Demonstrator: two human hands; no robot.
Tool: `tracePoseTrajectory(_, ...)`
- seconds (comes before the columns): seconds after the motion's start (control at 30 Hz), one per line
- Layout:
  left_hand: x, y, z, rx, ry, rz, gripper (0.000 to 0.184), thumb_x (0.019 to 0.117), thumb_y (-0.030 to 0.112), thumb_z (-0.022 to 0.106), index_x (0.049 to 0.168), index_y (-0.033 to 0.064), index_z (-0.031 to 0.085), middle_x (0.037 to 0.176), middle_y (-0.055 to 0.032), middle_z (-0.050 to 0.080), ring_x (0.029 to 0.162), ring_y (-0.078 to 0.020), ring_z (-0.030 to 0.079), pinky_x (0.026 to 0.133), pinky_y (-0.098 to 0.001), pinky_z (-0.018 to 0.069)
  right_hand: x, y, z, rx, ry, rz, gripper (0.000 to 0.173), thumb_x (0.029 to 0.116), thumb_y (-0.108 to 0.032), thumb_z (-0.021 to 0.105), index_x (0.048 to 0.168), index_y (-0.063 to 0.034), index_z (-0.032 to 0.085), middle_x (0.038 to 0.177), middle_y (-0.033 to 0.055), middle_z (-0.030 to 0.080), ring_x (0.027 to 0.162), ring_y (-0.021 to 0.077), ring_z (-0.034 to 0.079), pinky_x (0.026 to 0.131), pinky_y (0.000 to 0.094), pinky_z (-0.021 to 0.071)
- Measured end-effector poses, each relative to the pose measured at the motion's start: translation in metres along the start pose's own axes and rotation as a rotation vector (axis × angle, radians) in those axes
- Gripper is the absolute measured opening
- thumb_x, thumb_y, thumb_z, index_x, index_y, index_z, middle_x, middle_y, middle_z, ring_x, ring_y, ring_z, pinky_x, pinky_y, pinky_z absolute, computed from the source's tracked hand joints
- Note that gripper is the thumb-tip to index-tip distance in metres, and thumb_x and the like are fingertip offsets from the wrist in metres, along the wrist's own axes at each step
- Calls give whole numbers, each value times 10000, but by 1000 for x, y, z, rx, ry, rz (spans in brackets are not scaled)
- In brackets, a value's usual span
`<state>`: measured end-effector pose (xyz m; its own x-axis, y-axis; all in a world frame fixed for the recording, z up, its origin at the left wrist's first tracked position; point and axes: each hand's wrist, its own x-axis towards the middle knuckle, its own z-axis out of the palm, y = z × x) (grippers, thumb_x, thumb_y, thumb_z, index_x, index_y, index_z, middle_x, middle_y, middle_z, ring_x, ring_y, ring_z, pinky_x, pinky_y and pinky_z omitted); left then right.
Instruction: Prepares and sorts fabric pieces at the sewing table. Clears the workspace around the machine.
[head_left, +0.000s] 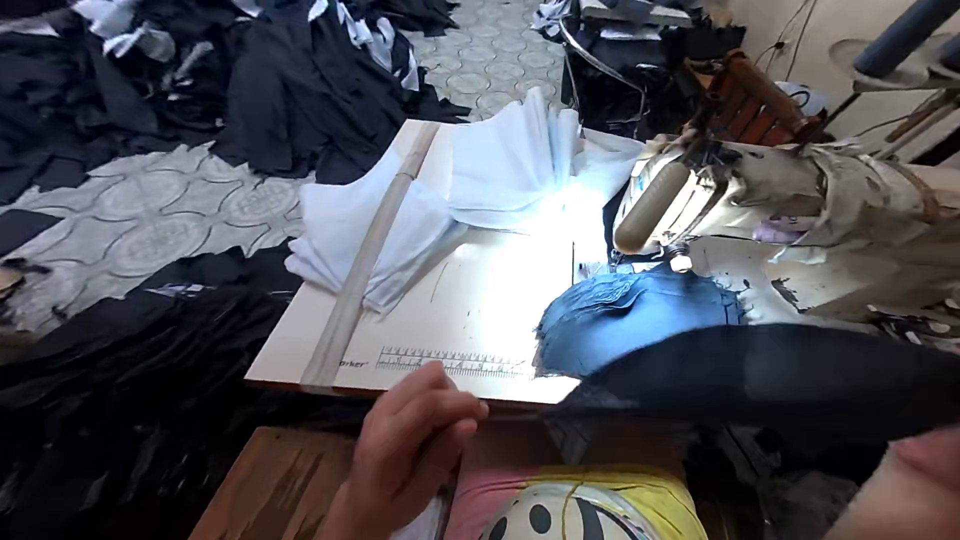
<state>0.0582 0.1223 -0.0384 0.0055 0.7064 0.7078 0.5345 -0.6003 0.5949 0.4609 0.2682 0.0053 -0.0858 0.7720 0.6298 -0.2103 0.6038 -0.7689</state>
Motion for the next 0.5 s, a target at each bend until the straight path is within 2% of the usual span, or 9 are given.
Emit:
tracePoseTrajectory(0.07,5,-18,10,202,17,-24,296,1093,351,447,1000,122,611,823,-11,513,752,-36,511,708,-131,426,5,23,4,-247,-12,22,149,958,-326,695,1087,-380,643,1001,-287,682,907,-141,629,810,93,531)
tracePoseTrajectory(0.1,1,-30,18,302,-17,-71,301,1071,311,470,954,86,632,795,-52,564,732,-103,551,689,-198,469,6,41,6,-405,-16,49,119,960,-238,689,1039,-271,606,949,-254,639,858,-149,591,766,79,508)
tracePoseTrajectory(0.17,-12,-49,37,455,-140,-197,293,982,215,531,889,6,714,799,-133,692,726,-260,688,670,-402,577,4,78,8,-769,-84,186,223,938,-129,667,1018,69,601,873,32,613,760,13,560,705,192,490)
tracePoseTrajectory(0.2,-18,-54,44,489,-201,-257,297,971,200,537,887,-15,725,821,-154,710,753,-316,713,682,-477,587,3,89,10,-923,-146,320,304,957,-137,665,1080,138,622,924,193,665,804,198,627,753,363,526)
tracePoseTrajectory(0.23,-23,-57,50,527,-213,-275,308,965,209,533,876,-11,728,815,-149,713,750,-328,718,665,-491,584,4,95,13,-1031,-186,444,350,982,-166,660,1151,138,629,998,283,685,895,362,675,828,531,528)
tracePoseTrajectory(0.27,-25,-56,54,552,-196,-274,319,964,226,523,872,0,729,800,-136,709,733,-315,714,642,-470,580,4,96,17,-1117,-183,493,367,988,-188,660,1189,118,629,1021,318,684,938,455,674,844,632,497)
tracePoseTrajectory(0.33,-24,-50,55,549,-153,-268,322,968,249,522,914,3,723,791,-128,699,703,-287,697,620,-422,572,8,75,33,-1275,-143,449,422,965,-228,701,1241,82,626,1026,346,687,952,553,669,809,737,461)
tracePoseTrajectory(0.4,-20,-43,56,535,-127,-247,298,955,245,526,934,1,696,770,-124,676,663,-260,672,595,-375,561,7,47,63,-1293,-178,264,502,933,-328,720,1191,95,639,955,323,692,854,520,685,717,689,494)
tracePoseTrajectory(0.5,-16,-35,58,509,-118,-220,262,961,230,519,901,23,669,744,-98,652,652,-202,643,596,-304,542,-19,38,137,-1120,-445,-57,391,898,-378,696,937,9,736,805,171,716,712,346,719,590,520,562)
